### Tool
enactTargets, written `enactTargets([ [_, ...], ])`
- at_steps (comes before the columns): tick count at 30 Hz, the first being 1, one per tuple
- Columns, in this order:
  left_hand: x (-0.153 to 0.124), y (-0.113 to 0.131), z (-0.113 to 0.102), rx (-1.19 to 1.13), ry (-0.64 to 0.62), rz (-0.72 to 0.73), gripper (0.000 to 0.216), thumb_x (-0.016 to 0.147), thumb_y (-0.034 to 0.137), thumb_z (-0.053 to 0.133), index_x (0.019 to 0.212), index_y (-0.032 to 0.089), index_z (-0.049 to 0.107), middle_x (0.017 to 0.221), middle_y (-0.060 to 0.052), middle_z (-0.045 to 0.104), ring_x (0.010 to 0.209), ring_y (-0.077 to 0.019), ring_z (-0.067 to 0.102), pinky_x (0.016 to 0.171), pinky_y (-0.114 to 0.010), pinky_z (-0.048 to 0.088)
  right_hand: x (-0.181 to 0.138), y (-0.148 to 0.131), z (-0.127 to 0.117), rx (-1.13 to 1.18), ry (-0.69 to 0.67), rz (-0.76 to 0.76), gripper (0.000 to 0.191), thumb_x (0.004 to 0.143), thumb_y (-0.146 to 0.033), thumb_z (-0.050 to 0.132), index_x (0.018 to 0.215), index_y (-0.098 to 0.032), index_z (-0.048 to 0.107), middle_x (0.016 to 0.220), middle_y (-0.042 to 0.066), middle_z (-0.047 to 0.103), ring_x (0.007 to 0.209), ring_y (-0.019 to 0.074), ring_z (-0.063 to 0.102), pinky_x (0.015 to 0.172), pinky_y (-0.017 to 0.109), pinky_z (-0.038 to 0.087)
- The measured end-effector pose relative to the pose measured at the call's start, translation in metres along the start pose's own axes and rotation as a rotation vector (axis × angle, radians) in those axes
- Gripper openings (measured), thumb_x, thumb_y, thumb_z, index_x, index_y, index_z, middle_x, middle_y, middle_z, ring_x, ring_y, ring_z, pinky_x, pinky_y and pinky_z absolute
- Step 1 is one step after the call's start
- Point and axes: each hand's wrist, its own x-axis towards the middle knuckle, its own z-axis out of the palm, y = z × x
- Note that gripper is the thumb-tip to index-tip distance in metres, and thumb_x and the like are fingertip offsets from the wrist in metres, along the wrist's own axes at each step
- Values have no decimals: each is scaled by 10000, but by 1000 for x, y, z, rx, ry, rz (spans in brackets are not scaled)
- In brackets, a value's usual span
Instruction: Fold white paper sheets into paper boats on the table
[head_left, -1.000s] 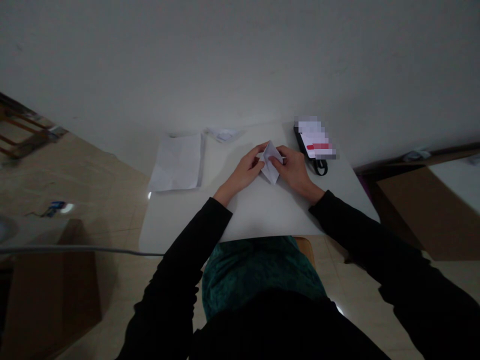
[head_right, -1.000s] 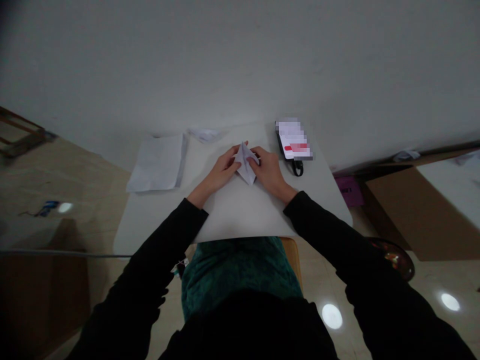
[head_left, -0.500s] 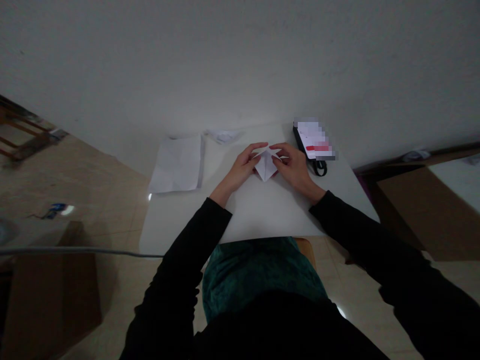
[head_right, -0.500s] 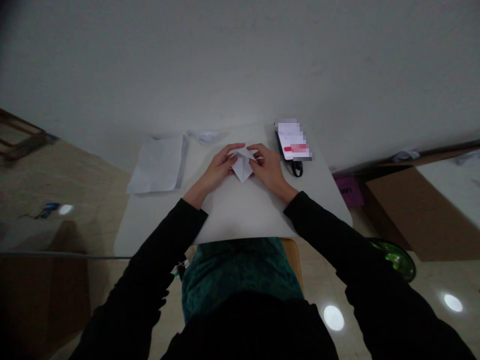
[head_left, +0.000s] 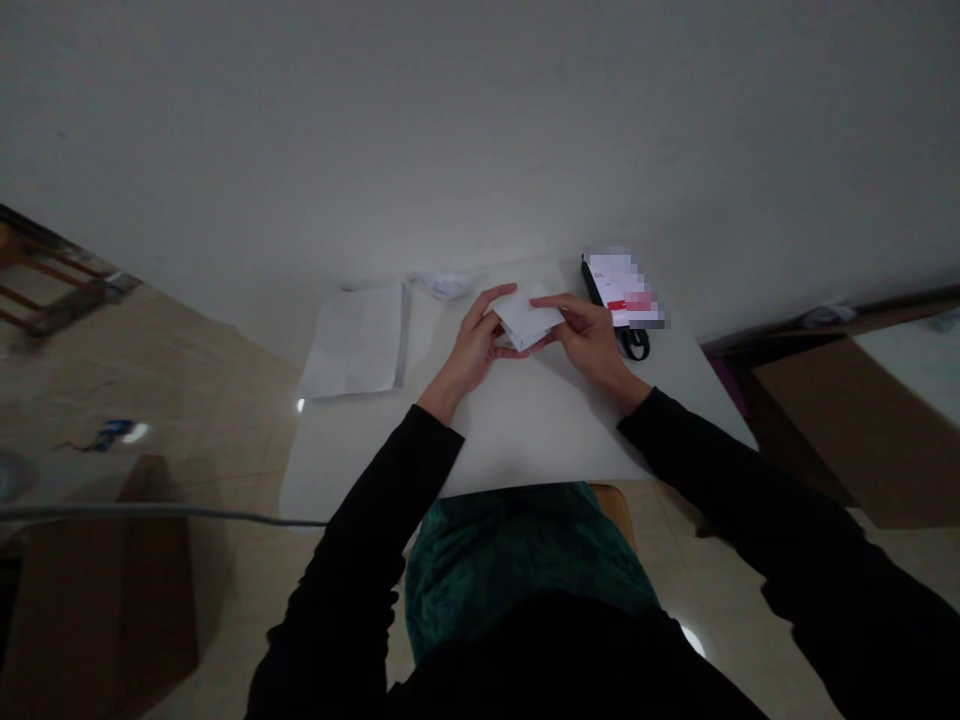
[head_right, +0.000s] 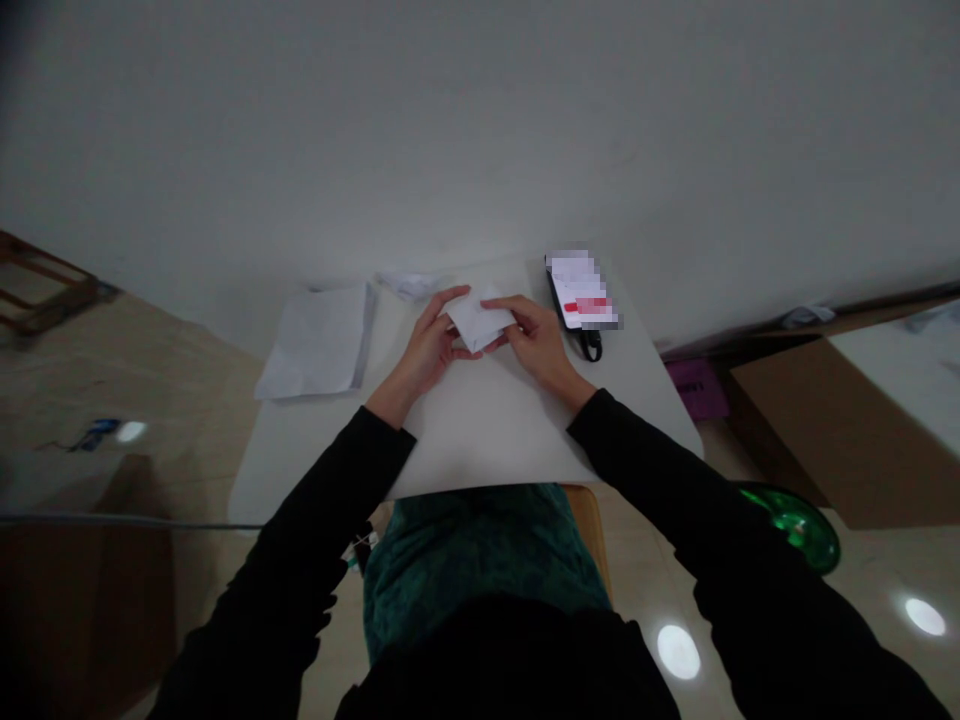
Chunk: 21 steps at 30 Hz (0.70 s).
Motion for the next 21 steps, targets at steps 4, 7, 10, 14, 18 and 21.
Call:
enactTargets([
  [4, 4, -6, 1, -90, 142, 18, 351, 892, 423, 659, 1149, 299, 455, 1200, -40, 678, 888, -166, 690, 645, -274, 607, 2, 3, 0, 29, 61, -52, 314, 787, -242, 691, 1091, -292, 755, 1203, 60, 641, 1126, 251, 667, 809, 458, 685],
  [7, 5, -7, 2, -105, 178, 54, 377, 881, 538, 675, 994, 245, 466, 1119, -43, 675, 818, -143, 704, 655, -274, 614, 2, 4, 0, -19, 84, -83, 391, 777, -224, 721, 1160, -299, 745, 1278, 61, 621, 1212, 263, 629, 935, 508, 651],
  [10, 3, -4, 5, -56, 179, 108, 504, 867, 694, 629, 921, 201, 537, 998, -55, 676, 754, -150, 730, 626, -273, 620, 0, 2, 1, -66, 79, -108, 486, 808, -247, 714, 1291, -300, 694, 1397, 73, 585, 1311, 280, 577, 1061, 531, 578],
  [14, 0, -3, 9, 69, 170, 214, 519, 792, 677, 739, 912, 186, 620, 878, -26, 679, 698, -139, 731, 581, -244, 607, -6, -2, 5, -87, 30, -140, 539, 849, -306, 727, 1382, -312, 644, 1457, 84, 559, 1369, 292, 539, 1103, 524, 542],
  [18, 3, -6, 6, 163, 211, 288, 489, 731, 607, 829, 914, 195, 639, 834, -6, 704, 650, -110, 710, 537, -205, 565, -9, -5, 7, -106, 13, -138, 443, 876, -381, 726, 1315, -332, 683, 1417, 71, 596, 1326, 271, 574, 1007, 466, 600],
  [21, 6, -9, 2, 204, 207, 298, 497, 711, 597, 848, 908, 195, 632, 796, 1, 707, 633, -110, 711, 503, -190, 528, -4, -2, 5, -121, 103, -140, 259, 879, -406, 727, 1107, -284, 736, 1213, 61, 695, 1150, 227, 668, 917, 406, 614],
])
